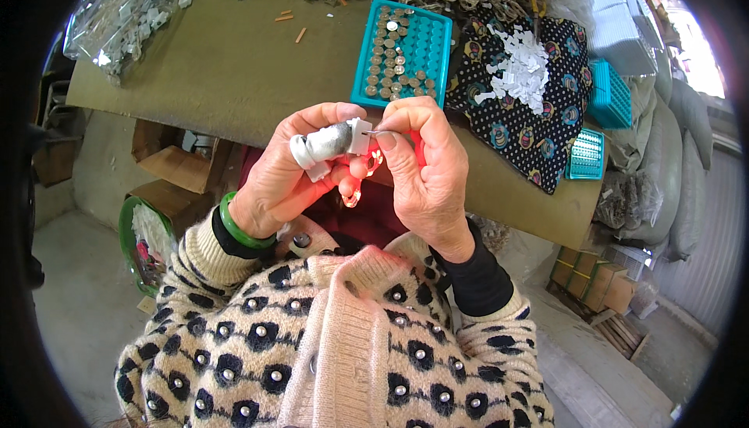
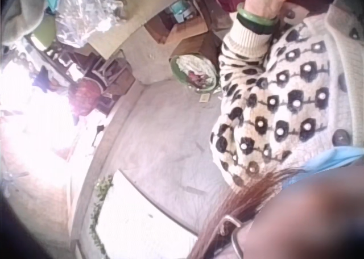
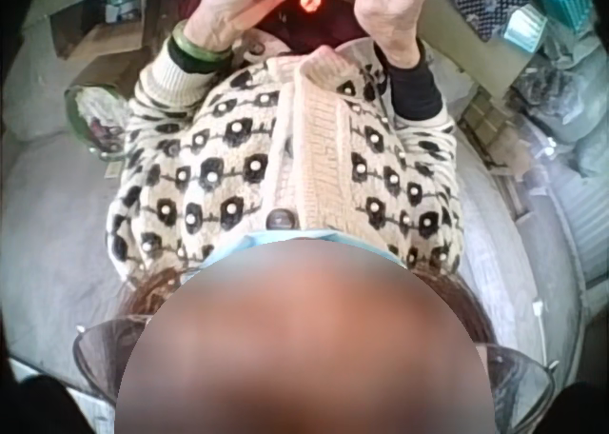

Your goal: The person repeatedly picks small white plastic housings and metal pins from the table, inserts the pins into the housings, and places the assembled units into a blue tray. The process is continuous and repetitive throughout the clip.

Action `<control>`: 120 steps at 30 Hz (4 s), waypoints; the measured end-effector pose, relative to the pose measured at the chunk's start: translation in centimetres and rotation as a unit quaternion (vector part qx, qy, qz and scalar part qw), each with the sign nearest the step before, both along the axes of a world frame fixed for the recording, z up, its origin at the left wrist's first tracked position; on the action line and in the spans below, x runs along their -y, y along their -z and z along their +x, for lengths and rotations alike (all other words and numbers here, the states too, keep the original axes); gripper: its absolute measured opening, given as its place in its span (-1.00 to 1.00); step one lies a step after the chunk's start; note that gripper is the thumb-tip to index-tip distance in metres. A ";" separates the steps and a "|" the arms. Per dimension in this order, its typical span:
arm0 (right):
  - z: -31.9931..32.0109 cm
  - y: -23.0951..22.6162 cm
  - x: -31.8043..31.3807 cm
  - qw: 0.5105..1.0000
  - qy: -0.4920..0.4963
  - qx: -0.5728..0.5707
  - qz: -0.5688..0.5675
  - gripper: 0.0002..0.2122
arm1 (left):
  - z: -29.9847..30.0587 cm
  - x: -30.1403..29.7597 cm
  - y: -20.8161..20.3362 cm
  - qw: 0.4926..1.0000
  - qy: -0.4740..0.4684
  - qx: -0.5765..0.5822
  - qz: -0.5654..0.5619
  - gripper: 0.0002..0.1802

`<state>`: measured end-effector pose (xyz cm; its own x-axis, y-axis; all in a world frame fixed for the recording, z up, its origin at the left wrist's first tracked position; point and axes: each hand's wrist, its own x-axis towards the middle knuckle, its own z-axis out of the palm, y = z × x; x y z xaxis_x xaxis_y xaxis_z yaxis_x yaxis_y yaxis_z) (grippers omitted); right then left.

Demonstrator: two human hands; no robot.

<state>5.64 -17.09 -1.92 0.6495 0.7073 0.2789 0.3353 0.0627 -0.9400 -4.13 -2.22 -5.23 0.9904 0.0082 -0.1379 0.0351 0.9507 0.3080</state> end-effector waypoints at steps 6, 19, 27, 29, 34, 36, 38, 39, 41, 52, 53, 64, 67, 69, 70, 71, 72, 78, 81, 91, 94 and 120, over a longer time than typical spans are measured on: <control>-0.4 0.2 -0.4 0.999 0.019 -0.017 0.031 -0.96 | -0.1 0.0 0.2 1.000 -0.003 -0.001 -0.005 -0.64; 0.2 0.8 0.1 0.997 0.050 0.063 0.000 -0.95 | 0.2 0.6 -0.4 0.999 -0.002 -0.033 0.034 -0.69; 0.8 0.8 0.8 0.992 0.043 0.118 -0.002 -0.94 | 0.8 1.1 -0.9 0.995 -0.017 -0.057 0.082 -0.70; 0.9 0.9 1.0 0.990 0.034 0.139 -0.005 -0.93 | 0.9 1.2 -1.0 0.990 -0.016 -0.085 0.108 -0.70; 1.4 1.1 1.6 0.996 0.024 0.080 0.000 -0.93 | 1.0 1.2 -1.0 0.992 -0.011 -0.072 0.104 -0.71; 1.6 1.2 1.7 0.996 0.027 0.084 -0.001 -0.94 | 1.1 1.3 -0.9 0.995 0.000 -0.063 0.081 -0.72; 1.7 1.3 1.8 0.997 0.028 0.077 0.012 -0.95 | 1.2 1.5 -0.7 0.995 0.000 -0.059 0.085 -0.72; 1.7 1.4 1.8 0.996 0.027 0.080 0.019 -0.95 | 1.2 1.6 -0.7 0.995 -0.002 -0.055 0.087 -0.72; 1.8 1.4 1.9 0.996 0.027 0.080 0.008 -0.95 | 1.1 1.7 -0.7 0.994 -0.001 -0.064 0.093 -0.71; 1.3 1.2 2.0 0.998 0.016 0.055 -0.028 -0.94 | 0.9 2.2 -0.7 0.991 0.002 -0.068 0.114 -0.75; 1.2 1.3 1.8 0.995 0.029 0.096 -0.026 -0.91 | 0.9 2.2 -0.8 0.991 0.000 -0.070 0.116 -0.75; 1.4 0.4 1.6 0.973 0.007 0.226 -0.047 -0.82 | 0.6 2.3 -0.3 0.989 -0.010 -0.072 0.126 -0.77; 1.2 -0.7 1.1 0.966 0.007 0.243 -0.088 -0.83 | 0.5 2.2 -0.8 0.987 -0.024 -0.085 0.138 -0.83; 1.0 -1.6 0.5 0.976 -0.019 0.201 -0.084 -0.84 | 0.3 1.5 -1.9 0.984 -0.013 -0.077 0.159 -0.88; 0.9 -1.9 0.3 0.980 -0.027 0.190 -0.059 -0.85 | 0.1 0.9 -2.6 0.985 -0.008 -0.082 0.154 -0.90; 0.8 -2.2 0.0 0.984 -0.031 0.160 -0.065 -0.85 | 0.1 0.2 -3.2 0.983 -0.003 -0.108 0.150 -0.88; 0.6 -2.3 -0.1 0.987 -0.032 0.151 -0.053 -0.85 | 0.1 -1.1 -3.9 0.975 -0.053 -0.066 0.203 -0.86; 0.9 -1.8 -0.2 0.999 -0.011 0.014 -0.043 -0.90 | 2.5 -12.7 -8.0 0.548 -0.409 0.082 0.726 -0.81; 1.1 -1.5 0.2 0.997 -0.007 0.035 -0.072 -0.93 | 4.5 -21.2 -9.8 0.356 -0.509 0.081 0.779 -0.84; 3.0 -2.3 1.3 0.988 -0.001 0.085 -0.127 -0.92 | -4.4 -36.9 -6.5 0.394 -0.183 -0.173 0.884 -0.75; 4.7 -2.9 0.3 0.987 0.002 0.100 -0.129 -0.92 | -4.3 -34.3 -7.8 0.418 -0.051 -0.256 0.870 -0.80; 22.7 -5.4 -10.5 0.985 0.080 -0.144 0.059 -0.93 | 7.0 -7.5 -3.1 0.658 -0.180 -0.011 0.731 -0.85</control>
